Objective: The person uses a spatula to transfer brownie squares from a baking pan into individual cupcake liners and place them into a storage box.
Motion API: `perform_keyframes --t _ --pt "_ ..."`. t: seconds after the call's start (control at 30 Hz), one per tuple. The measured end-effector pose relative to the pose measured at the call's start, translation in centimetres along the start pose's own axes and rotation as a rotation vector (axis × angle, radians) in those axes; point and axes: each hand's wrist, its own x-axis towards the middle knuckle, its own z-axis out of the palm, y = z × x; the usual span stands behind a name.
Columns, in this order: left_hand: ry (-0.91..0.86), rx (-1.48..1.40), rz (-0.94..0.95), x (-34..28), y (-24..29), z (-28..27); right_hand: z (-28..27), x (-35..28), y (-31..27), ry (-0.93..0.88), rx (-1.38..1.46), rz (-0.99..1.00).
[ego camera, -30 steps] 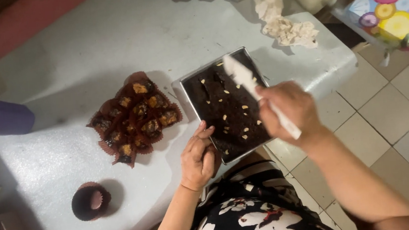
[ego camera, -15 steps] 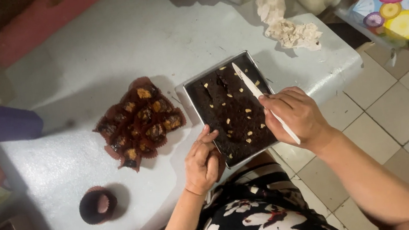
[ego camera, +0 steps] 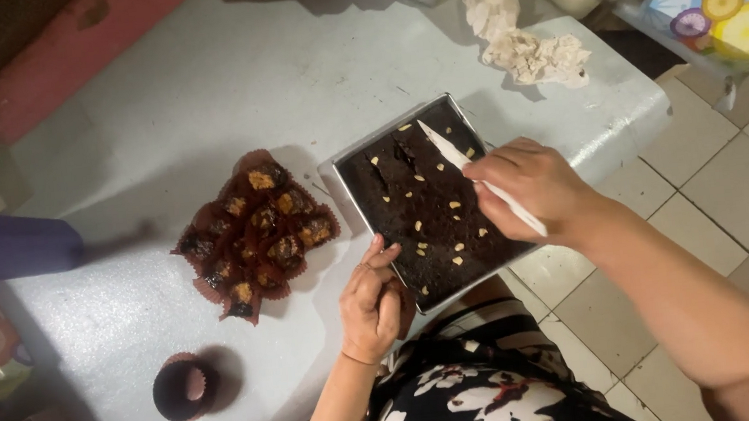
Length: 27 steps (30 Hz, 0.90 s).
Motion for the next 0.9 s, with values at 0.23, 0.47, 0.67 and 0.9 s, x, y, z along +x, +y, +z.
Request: perform_keyframes --t 0.23,0.47,0.67,0.9 --pt "0.027 0.011 0.022 0.2 0.4 -0.1 3.9 -2.4 1.3 0.048 -0.076 -0.072" --pt "-0.084 -0.036 0.06 -0.3 1.8 3.1 1.2 2.9 1.8 -0.25 -0.111 0.067" --pt "-0.186 0.04 0.195 1.4 5.3 3.6 -10.0 3.0 -2.5 0.208 0.171 -0.154" --pt "0.024 0.222 -0.418 -0.1 2.3 2.5 -4.5 -6.4 -4.8 0.693 0.857 0.918"
